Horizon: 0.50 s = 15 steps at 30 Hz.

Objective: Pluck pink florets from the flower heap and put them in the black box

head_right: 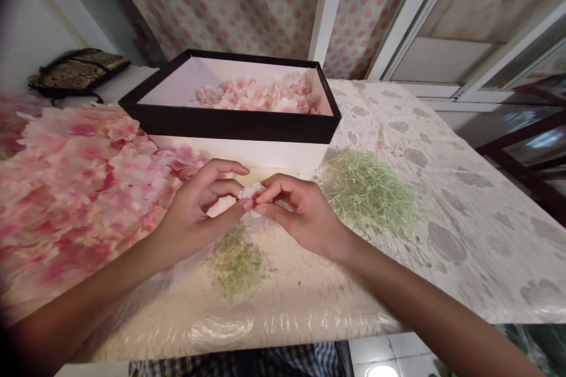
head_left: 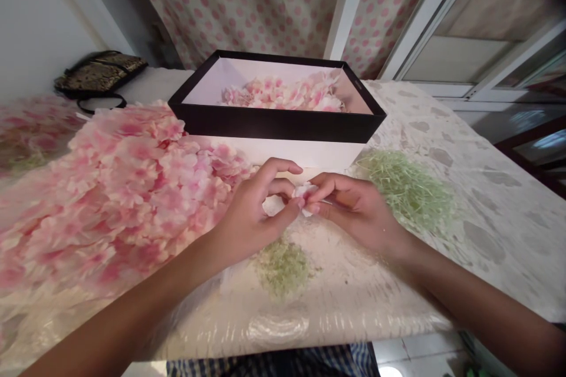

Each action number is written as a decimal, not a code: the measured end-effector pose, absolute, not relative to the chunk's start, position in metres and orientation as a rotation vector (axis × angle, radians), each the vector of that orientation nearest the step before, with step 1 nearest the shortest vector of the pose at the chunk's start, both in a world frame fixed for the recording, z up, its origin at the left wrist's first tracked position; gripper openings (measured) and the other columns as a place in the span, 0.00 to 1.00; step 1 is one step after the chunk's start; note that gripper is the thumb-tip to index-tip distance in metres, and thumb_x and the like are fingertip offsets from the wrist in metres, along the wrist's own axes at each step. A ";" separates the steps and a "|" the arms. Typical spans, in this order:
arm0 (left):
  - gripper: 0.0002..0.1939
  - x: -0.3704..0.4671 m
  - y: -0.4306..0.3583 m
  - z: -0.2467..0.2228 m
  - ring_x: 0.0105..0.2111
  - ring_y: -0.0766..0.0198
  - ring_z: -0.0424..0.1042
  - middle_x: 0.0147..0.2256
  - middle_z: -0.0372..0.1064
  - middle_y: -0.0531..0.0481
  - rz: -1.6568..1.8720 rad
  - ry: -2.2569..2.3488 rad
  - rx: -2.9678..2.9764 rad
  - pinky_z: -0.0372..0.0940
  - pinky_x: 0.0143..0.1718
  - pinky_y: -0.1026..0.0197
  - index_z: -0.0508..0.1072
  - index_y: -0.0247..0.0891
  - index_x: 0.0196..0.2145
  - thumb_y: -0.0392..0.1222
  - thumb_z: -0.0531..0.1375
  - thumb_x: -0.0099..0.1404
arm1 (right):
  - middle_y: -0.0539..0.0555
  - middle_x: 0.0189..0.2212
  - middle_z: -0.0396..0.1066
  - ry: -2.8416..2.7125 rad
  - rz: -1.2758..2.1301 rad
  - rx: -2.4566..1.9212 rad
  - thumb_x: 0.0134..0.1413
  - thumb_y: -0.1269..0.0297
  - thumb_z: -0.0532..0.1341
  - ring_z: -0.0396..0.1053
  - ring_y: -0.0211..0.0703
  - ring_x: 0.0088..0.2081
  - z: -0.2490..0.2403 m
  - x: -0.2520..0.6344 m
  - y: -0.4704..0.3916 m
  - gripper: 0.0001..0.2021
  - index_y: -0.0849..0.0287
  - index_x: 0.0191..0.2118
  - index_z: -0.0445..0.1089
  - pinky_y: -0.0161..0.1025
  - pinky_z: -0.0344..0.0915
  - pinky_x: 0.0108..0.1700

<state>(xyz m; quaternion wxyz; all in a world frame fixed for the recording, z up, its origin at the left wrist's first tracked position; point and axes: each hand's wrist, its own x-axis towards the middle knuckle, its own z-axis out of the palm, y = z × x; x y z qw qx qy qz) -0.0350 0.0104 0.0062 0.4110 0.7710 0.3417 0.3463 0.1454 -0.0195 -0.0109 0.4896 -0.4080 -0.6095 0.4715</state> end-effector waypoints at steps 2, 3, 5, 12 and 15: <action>0.14 -0.035 0.011 0.006 0.29 0.67 0.71 0.28 0.70 0.56 0.864 0.843 1.949 0.61 0.32 0.65 0.60 0.41 0.45 0.36 0.58 0.62 | 0.51 0.33 0.71 -1.483 1.137 -0.996 0.51 0.66 0.65 0.70 0.38 0.36 -0.011 0.145 -0.019 0.04 0.57 0.29 0.70 0.38 0.66 0.39; 0.14 -0.035 0.011 0.006 0.29 0.68 0.71 0.28 0.70 0.56 0.859 0.831 1.952 0.61 0.32 0.65 0.60 0.41 0.45 0.36 0.58 0.62 | 0.51 0.32 0.71 -1.487 1.137 -0.998 0.51 0.66 0.65 0.70 0.38 0.35 -0.011 0.145 -0.019 0.04 0.57 0.29 0.70 0.38 0.66 0.39; 0.13 -0.035 0.012 0.005 0.29 0.68 0.71 0.28 0.70 0.57 0.840 0.805 1.959 0.61 0.31 0.66 0.60 0.41 0.45 0.36 0.57 0.63 | 0.50 0.32 0.70 -1.495 1.147 -1.000 0.51 0.66 0.65 0.69 0.38 0.35 -0.011 0.145 -0.019 0.04 0.57 0.29 0.69 0.38 0.66 0.38; 0.15 -0.038 0.010 0.002 0.36 0.66 0.73 0.35 0.71 0.54 0.767 0.774 2.105 0.64 0.36 0.65 0.58 0.43 0.48 0.35 0.55 0.65 | 0.50 0.30 0.68 -1.462 1.307 -1.043 0.51 0.63 0.65 0.68 0.39 0.33 -0.008 0.145 -0.020 0.08 0.57 0.33 0.65 0.39 0.65 0.36; 0.17 -0.039 0.009 0.002 0.40 0.66 0.74 0.42 0.72 0.52 0.673 0.703 2.221 0.65 0.39 0.66 0.56 0.44 0.51 0.33 0.52 0.66 | 0.49 0.30 0.68 -1.511 1.377 -1.066 0.52 0.64 0.63 0.68 0.39 0.33 -0.011 0.145 -0.020 0.08 0.57 0.37 0.63 0.39 0.65 0.37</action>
